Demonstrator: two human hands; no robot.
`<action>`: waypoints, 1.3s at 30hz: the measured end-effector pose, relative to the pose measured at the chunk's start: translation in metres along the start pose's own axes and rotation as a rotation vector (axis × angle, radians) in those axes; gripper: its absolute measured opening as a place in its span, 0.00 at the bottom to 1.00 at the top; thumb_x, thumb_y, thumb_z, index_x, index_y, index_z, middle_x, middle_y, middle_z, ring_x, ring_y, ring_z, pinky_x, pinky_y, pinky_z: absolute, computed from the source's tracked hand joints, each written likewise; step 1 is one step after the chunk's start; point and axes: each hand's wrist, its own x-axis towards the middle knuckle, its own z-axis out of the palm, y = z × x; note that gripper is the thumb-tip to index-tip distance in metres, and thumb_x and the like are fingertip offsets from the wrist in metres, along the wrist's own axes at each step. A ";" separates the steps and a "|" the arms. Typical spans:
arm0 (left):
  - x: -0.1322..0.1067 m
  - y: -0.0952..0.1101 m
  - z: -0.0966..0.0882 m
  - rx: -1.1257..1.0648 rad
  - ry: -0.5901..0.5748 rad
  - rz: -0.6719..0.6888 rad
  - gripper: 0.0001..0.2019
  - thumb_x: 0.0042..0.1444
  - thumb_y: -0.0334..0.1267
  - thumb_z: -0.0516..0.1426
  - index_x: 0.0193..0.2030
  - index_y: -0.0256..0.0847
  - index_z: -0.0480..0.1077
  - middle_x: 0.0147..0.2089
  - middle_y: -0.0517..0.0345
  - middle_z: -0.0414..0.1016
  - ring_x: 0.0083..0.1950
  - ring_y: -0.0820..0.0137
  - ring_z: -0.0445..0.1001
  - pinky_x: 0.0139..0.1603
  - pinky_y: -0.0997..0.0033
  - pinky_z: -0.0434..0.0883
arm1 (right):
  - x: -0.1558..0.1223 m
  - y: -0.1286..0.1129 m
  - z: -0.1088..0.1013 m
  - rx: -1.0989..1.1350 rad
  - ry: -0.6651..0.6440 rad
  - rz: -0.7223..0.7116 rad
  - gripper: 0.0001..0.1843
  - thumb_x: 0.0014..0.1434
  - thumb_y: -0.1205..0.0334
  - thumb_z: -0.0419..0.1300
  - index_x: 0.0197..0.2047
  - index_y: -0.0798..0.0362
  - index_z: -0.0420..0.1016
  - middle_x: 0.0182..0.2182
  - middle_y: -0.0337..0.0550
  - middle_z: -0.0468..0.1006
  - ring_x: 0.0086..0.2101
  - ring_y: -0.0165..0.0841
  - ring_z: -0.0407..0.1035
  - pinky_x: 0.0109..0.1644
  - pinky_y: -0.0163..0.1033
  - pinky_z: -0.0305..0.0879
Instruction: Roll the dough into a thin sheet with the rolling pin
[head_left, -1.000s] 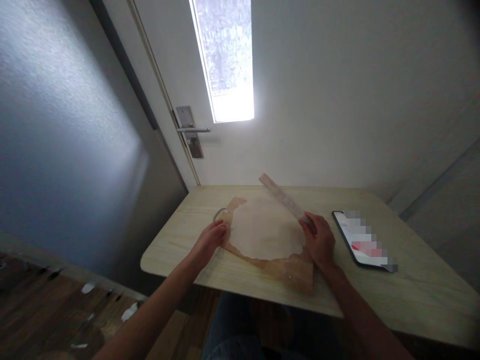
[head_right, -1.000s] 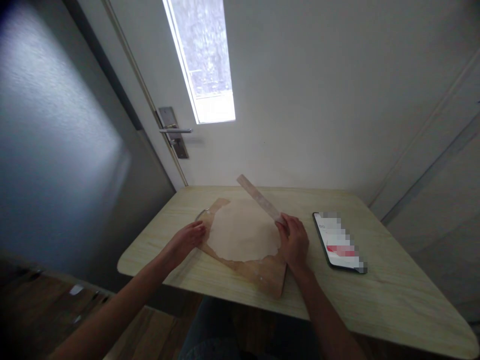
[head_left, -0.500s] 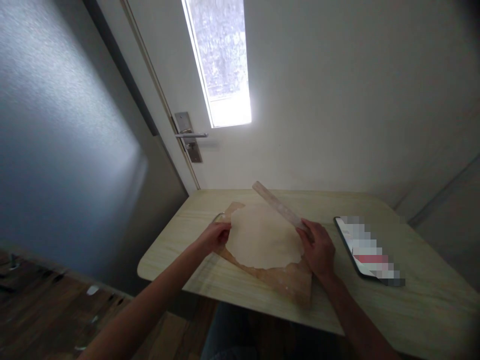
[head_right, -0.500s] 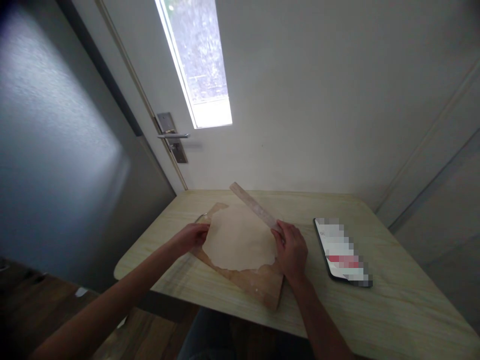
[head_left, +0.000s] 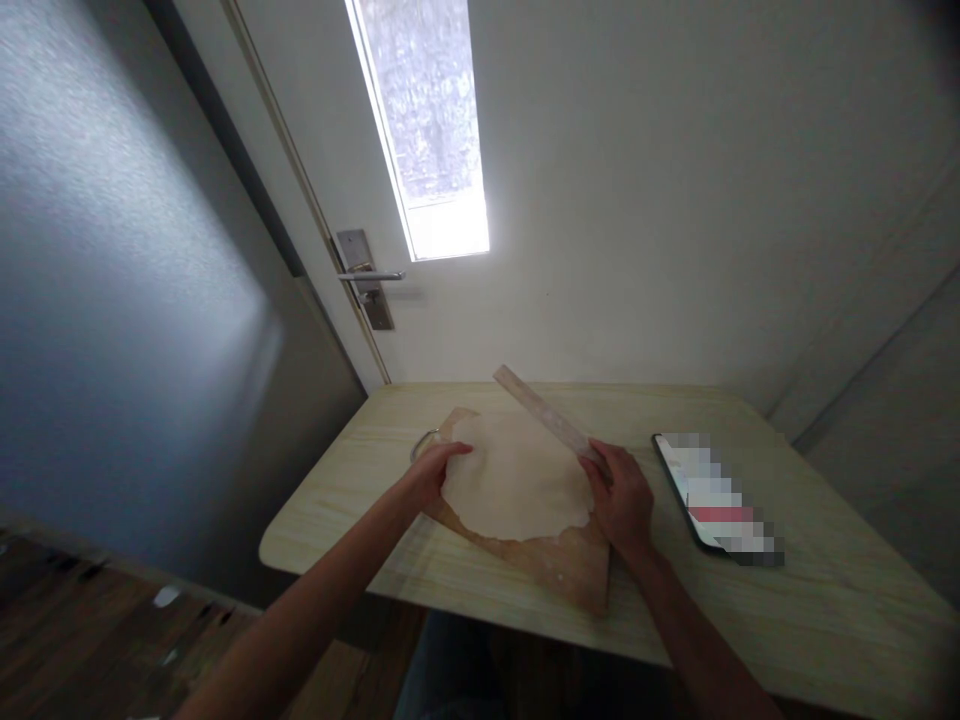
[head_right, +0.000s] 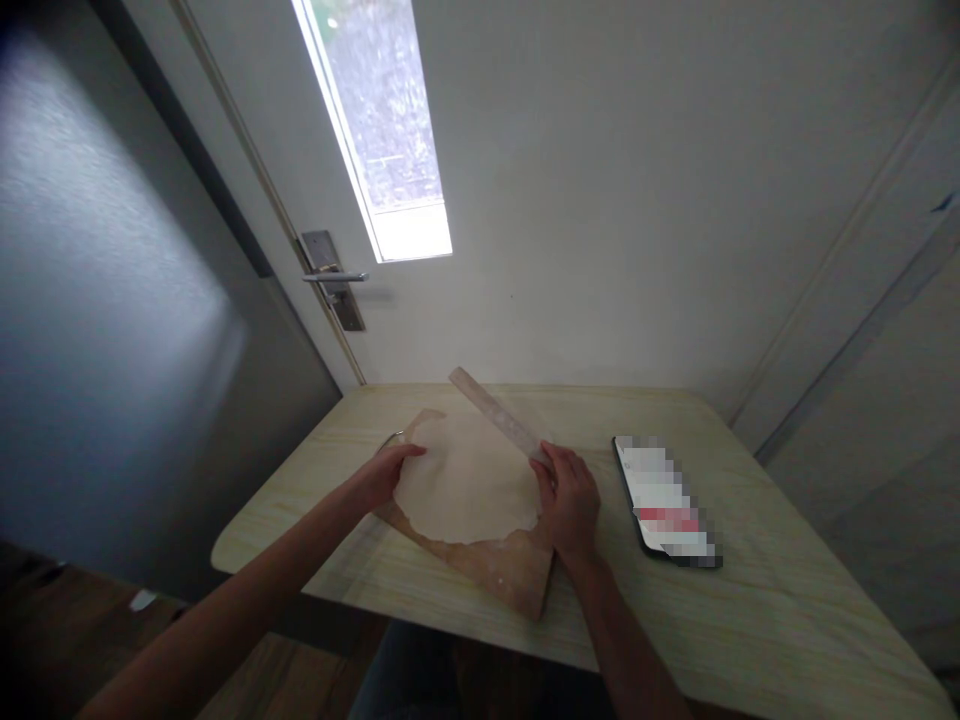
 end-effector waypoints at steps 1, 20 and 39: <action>0.001 -0.001 -0.001 -0.001 -0.018 -0.027 0.08 0.42 0.34 0.58 0.32 0.34 0.70 0.30 0.50 0.75 0.31 0.65 0.73 0.34 0.65 0.70 | 0.000 0.000 0.000 -0.002 -0.002 -0.003 0.16 0.58 0.54 0.48 0.42 0.54 0.69 0.36 0.47 0.73 0.38 0.36 0.65 0.42 0.43 0.62; 0.005 -0.023 0.001 0.168 0.075 0.120 0.10 0.39 0.33 0.62 0.31 0.37 0.71 0.29 0.50 0.75 0.35 0.60 0.73 0.34 0.63 0.70 | 0.000 0.001 0.000 -0.013 -0.020 -0.019 0.16 0.58 0.54 0.48 0.42 0.53 0.69 0.35 0.47 0.73 0.38 0.37 0.66 0.41 0.44 0.62; -0.067 -0.035 -0.047 0.539 0.021 -0.111 0.21 0.41 0.55 0.57 0.15 0.37 0.64 0.12 0.57 0.66 0.14 0.72 0.66 0.16 0.76 0.59 | -0.002 -0.001 0.000 -0.035 -0.012 0.005 0.15 0.56 0.56 0.50 0.42 0.53 0.69 0.36 0.48 0.74 0.37 0.37 0.66 0.40 0.44 0.62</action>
